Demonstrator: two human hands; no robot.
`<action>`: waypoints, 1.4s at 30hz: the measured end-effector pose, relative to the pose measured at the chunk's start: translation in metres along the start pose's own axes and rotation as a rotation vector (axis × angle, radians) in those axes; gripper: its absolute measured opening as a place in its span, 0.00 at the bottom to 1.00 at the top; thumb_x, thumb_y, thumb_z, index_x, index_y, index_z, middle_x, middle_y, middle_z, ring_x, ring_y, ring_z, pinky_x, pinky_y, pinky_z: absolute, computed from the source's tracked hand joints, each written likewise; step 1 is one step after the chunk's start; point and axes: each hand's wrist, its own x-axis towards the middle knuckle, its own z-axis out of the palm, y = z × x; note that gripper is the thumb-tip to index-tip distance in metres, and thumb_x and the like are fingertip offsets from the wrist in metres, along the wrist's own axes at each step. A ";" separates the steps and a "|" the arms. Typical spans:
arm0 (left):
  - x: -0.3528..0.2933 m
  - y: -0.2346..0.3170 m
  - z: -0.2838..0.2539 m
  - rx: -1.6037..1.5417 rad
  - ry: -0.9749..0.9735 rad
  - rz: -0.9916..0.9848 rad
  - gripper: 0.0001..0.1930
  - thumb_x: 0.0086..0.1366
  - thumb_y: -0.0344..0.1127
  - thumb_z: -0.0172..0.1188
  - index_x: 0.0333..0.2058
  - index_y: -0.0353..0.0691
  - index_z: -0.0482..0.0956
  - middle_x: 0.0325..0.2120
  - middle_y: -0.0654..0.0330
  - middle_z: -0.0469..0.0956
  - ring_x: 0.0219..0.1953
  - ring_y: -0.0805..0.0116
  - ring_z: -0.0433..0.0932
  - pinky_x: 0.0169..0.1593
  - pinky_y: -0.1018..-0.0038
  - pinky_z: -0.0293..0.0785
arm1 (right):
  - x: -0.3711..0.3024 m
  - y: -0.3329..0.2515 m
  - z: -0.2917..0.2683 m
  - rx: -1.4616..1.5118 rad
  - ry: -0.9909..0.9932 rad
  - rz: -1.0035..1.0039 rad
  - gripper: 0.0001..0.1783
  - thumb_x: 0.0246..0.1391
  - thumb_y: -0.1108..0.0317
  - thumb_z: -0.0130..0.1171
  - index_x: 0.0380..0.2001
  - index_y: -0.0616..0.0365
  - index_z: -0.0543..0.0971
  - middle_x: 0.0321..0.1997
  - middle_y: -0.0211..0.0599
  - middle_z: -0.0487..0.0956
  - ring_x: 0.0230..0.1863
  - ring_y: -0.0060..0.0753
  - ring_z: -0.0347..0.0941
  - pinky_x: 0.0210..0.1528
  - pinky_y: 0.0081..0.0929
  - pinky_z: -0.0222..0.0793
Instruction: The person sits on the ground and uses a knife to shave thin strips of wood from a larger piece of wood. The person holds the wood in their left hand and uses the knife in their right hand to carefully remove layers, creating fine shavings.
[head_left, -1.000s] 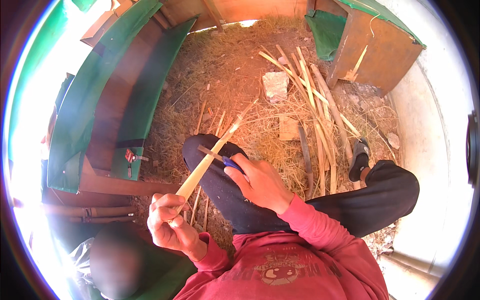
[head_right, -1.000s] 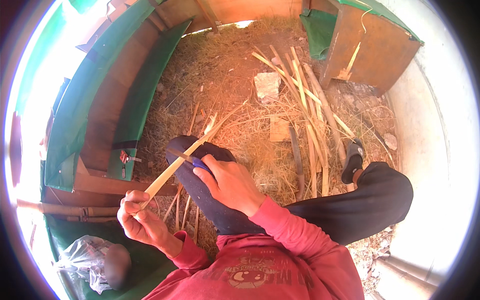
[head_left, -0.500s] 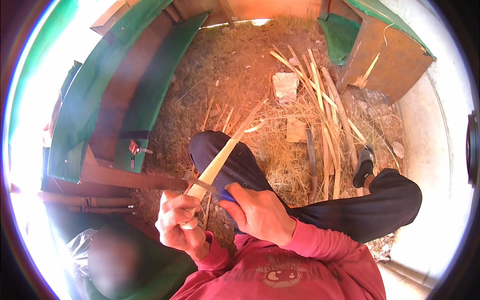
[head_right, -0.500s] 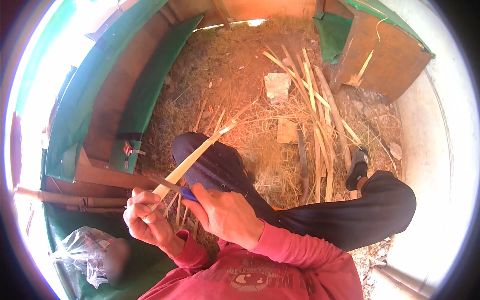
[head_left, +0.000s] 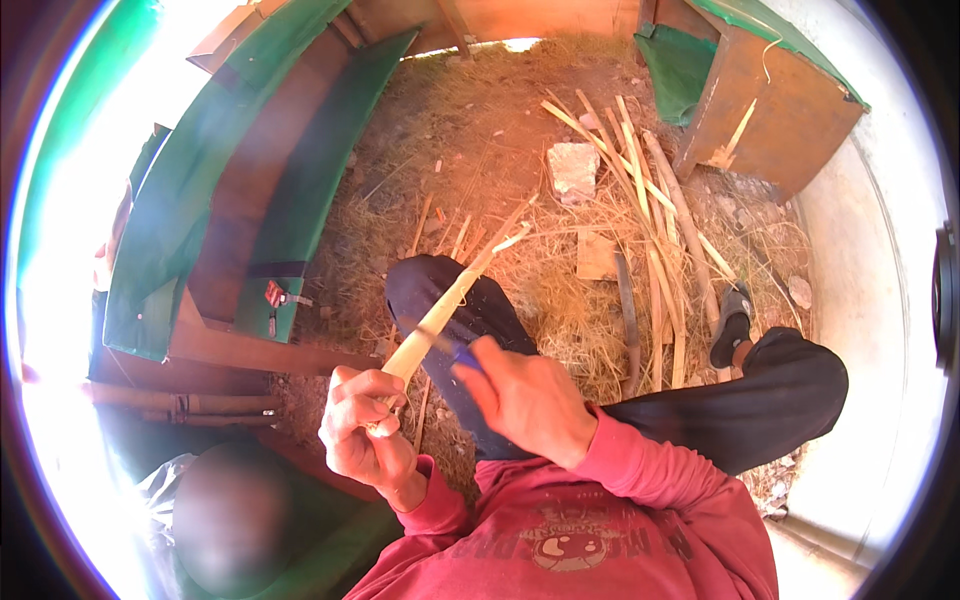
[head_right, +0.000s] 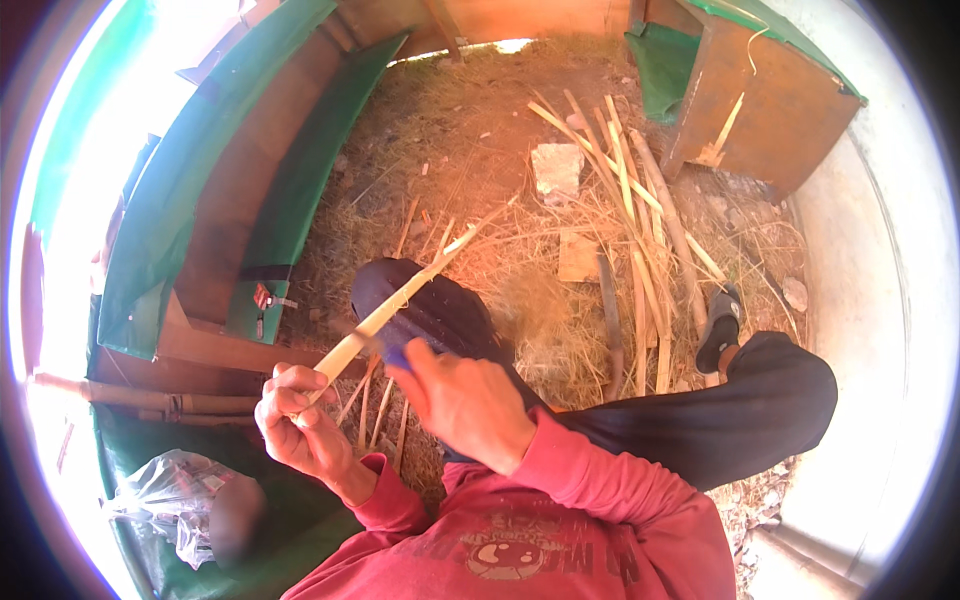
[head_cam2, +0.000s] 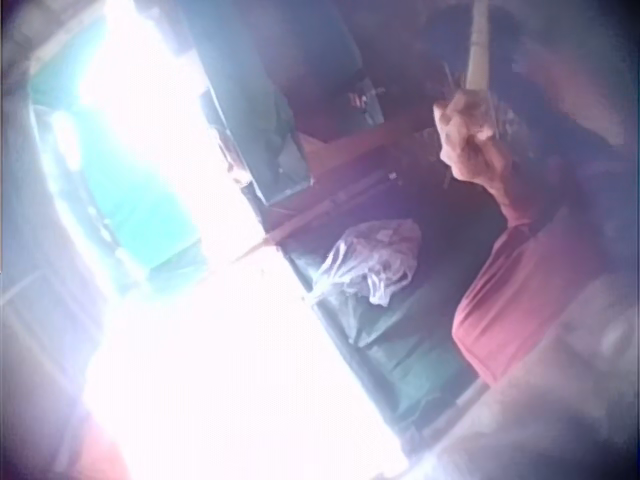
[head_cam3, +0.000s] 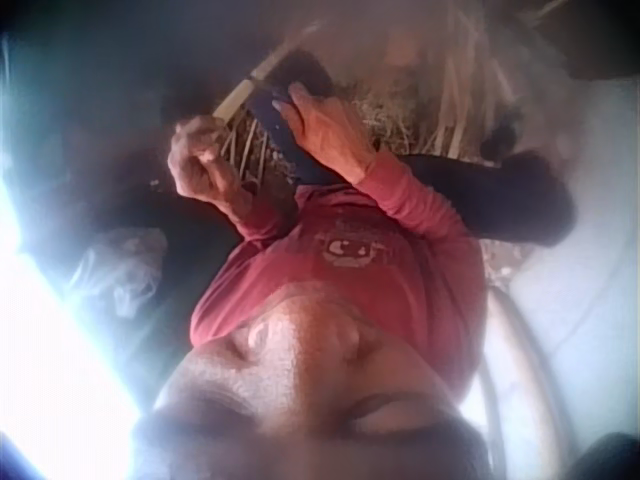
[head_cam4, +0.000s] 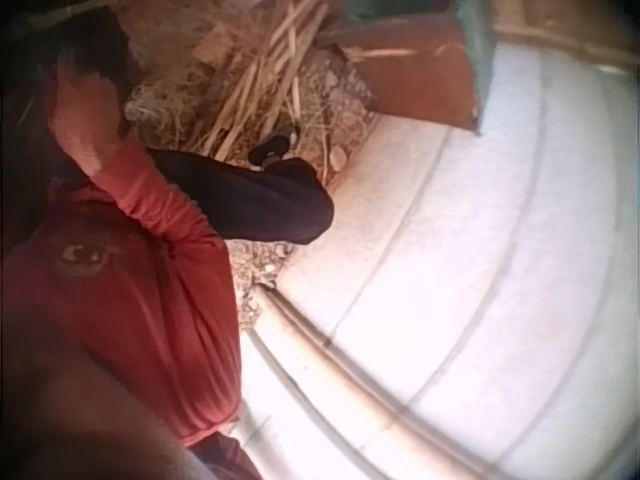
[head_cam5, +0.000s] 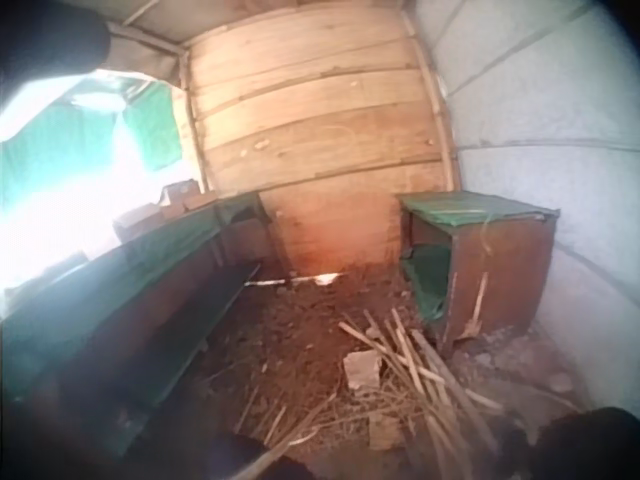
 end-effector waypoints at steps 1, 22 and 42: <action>-0.001 0.000 0.001 -0.005 0.008 0.001 0.08 0.57 0.23 0.58 0.24 0.35 0.66 0.23 0.50 0.78 0.22 0.71 0.66 0.23 0.80 0.63 | -0.002 -0.007 -0.002 0.046 0.018 -0.068 0.16 0.64 0.54 0.49 0.35 0.58 0.68 0.13 0.47 0.73 0.14 0.51 0.73 0.14 0.44 0.67; -0.005 0.004 0.007 0.013 0.105 -0.073 0.12 0.63 0.33 0.60 0.27 0.34 0.67 0.25 0.48 0.78 0.21 0.71 0.67 0.26 0.79 0.65 | 0.007 0.018 0.015 0.004 0.098 -0.022 0.11 0.59 0.63 0.57 0.33 0.58 0.69 0.18 0.45 0.74 0.20 0.51 0.75 0.19 0.43 0.68; -0.017 0.015 0.007 0.211 0.213 -0.120 0.09 0.67 0.32 0.57 0.36 0.29 0.74 0.30 0.49 0.79 0.23 0.74 0.73 0.27 0.81 0.69 | 0.000 0.016 0.018 -0.100 0.083 0.058 0.12 0.61 0.62 0.54 0.31 0.58 0.68 0.17 0.49 0.74 0.18 0.54 0.74 0.17 0.45 0.66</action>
